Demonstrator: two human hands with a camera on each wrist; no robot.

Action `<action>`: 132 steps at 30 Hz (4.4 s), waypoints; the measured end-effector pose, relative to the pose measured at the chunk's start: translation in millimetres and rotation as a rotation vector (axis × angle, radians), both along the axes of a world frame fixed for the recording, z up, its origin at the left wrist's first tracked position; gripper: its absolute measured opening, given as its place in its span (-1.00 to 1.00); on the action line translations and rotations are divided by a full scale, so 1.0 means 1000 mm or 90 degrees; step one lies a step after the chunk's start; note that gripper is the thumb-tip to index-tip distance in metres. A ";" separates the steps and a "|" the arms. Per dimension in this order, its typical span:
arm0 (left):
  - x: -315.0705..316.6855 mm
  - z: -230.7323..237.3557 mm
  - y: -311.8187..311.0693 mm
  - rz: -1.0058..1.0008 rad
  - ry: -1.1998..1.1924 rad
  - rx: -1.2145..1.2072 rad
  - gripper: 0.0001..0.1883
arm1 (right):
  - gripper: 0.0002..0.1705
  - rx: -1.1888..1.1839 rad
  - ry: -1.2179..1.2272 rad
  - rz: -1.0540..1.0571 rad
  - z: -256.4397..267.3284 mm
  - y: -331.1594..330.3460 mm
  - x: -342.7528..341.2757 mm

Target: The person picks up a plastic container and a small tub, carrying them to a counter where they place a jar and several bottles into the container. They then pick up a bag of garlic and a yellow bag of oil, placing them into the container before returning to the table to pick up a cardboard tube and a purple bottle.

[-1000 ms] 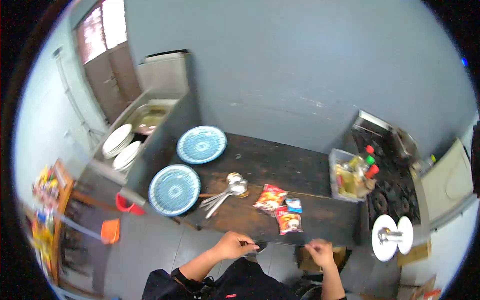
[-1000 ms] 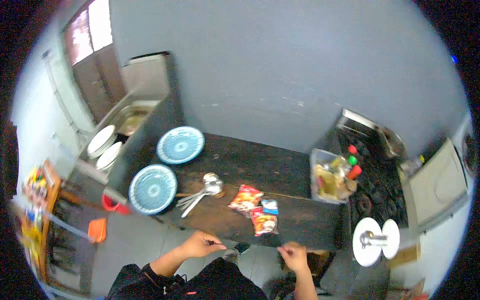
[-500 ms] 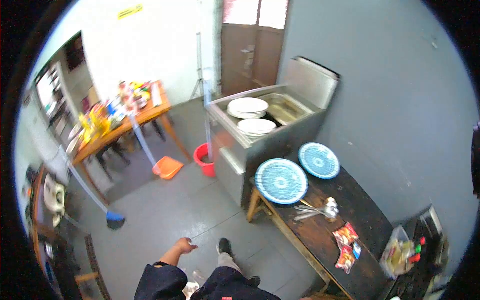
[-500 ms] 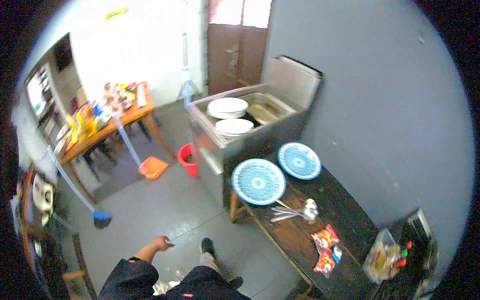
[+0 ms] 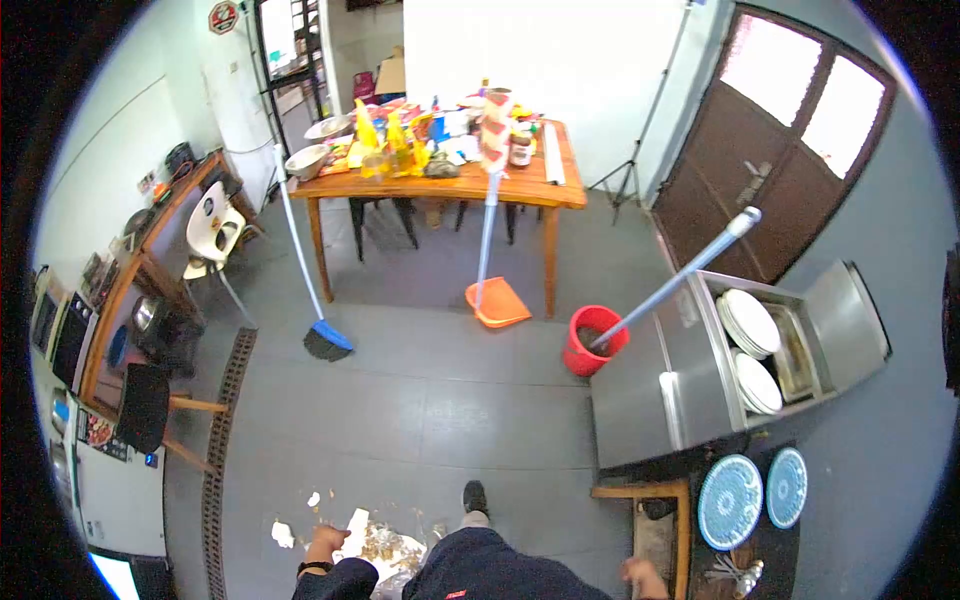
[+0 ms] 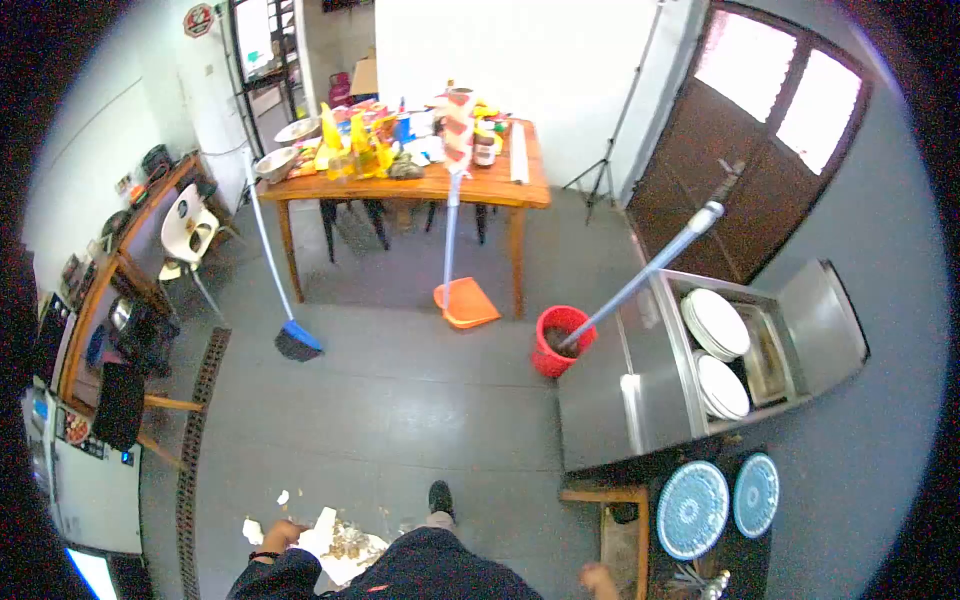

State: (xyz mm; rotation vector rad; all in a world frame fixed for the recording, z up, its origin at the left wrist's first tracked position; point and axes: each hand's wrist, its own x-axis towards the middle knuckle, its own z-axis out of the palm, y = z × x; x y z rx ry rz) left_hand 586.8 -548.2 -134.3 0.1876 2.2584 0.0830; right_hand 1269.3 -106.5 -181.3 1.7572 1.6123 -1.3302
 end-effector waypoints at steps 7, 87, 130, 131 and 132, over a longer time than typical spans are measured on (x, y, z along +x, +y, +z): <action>-0.043 0.080 0.092 0.163 -0.062 0.021 -0.45 | -0.85 0.148 0.135 0.054 0.165 0.133 -0.277; -0.883 0.279 0.740 0.206 -0.334 1.075 -0.57 | -0.77 0.345 0.303 -0.149 0.360 0.397 -1.035; 0.059 0.362 0.579 -0.651 -1.149 0.506 -0.84 | -0.70 0.940 -0.040 -0.709 0.418 -0.103 -0.591; 0.085 0.357 0.570 -0.659 -1.169 0.470 -0.84 | -0.72 0.930 -0.069 -0.719 0.417 -0.114 -0.574; 0.109 0.357 0.561 -0.669 -1.168 0.422 -0.86 | -0.73 0.921 -0.097 -0.727 0.416 -0.125 -0.557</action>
